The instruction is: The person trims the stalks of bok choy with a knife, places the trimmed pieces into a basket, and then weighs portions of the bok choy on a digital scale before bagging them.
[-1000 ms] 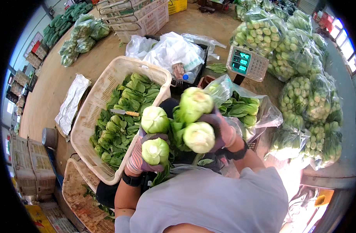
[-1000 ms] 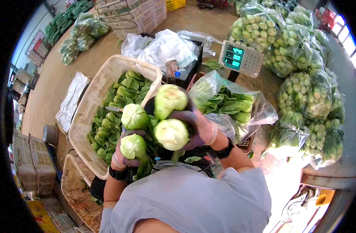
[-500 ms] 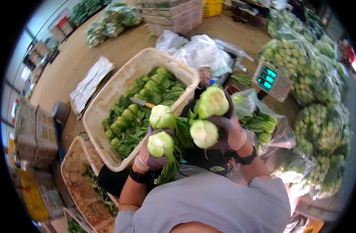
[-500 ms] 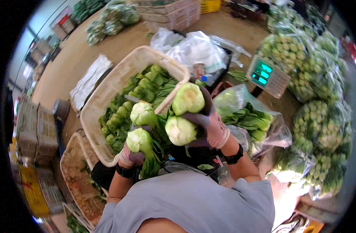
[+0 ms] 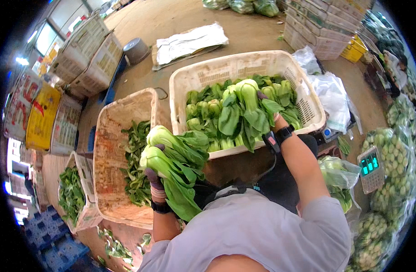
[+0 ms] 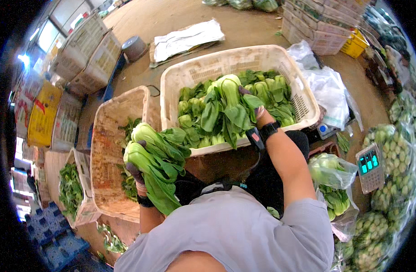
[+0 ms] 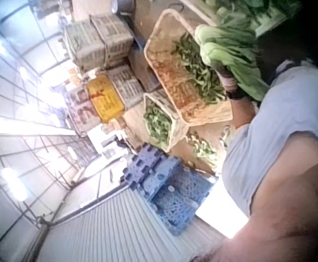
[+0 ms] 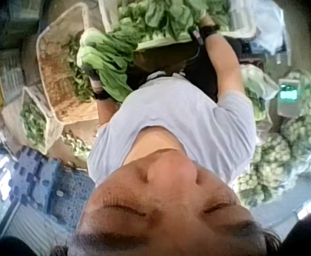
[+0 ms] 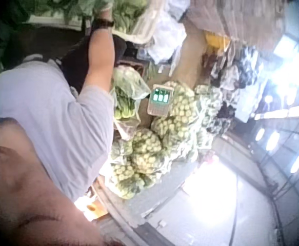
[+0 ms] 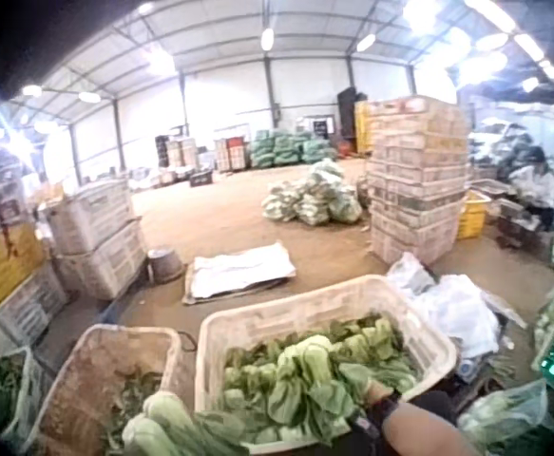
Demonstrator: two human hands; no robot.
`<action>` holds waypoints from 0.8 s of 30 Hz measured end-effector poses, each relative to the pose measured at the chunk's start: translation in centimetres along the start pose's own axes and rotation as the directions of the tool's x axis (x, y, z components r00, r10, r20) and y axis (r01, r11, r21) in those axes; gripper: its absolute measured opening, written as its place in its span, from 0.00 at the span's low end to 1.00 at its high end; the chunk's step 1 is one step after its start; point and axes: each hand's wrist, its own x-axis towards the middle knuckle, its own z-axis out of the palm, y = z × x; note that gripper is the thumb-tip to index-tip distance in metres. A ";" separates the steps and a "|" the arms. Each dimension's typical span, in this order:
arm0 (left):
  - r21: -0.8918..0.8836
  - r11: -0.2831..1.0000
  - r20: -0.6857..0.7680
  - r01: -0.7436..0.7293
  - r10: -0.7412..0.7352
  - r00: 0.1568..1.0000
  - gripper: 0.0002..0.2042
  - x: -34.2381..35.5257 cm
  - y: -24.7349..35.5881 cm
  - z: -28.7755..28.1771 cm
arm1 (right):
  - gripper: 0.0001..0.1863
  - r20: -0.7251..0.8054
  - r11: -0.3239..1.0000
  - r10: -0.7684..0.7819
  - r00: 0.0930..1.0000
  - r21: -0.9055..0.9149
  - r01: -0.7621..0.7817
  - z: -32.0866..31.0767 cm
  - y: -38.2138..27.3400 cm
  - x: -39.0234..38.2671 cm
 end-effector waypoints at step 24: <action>0.400 0.902 0.862 -0.162 -0.430 -0.268 0.38 -4.4 -13.7 26.0 | 0.32 -0.358 0.406 -0.908 0.218 -0.622 0.669 5.6 9.2 -37.2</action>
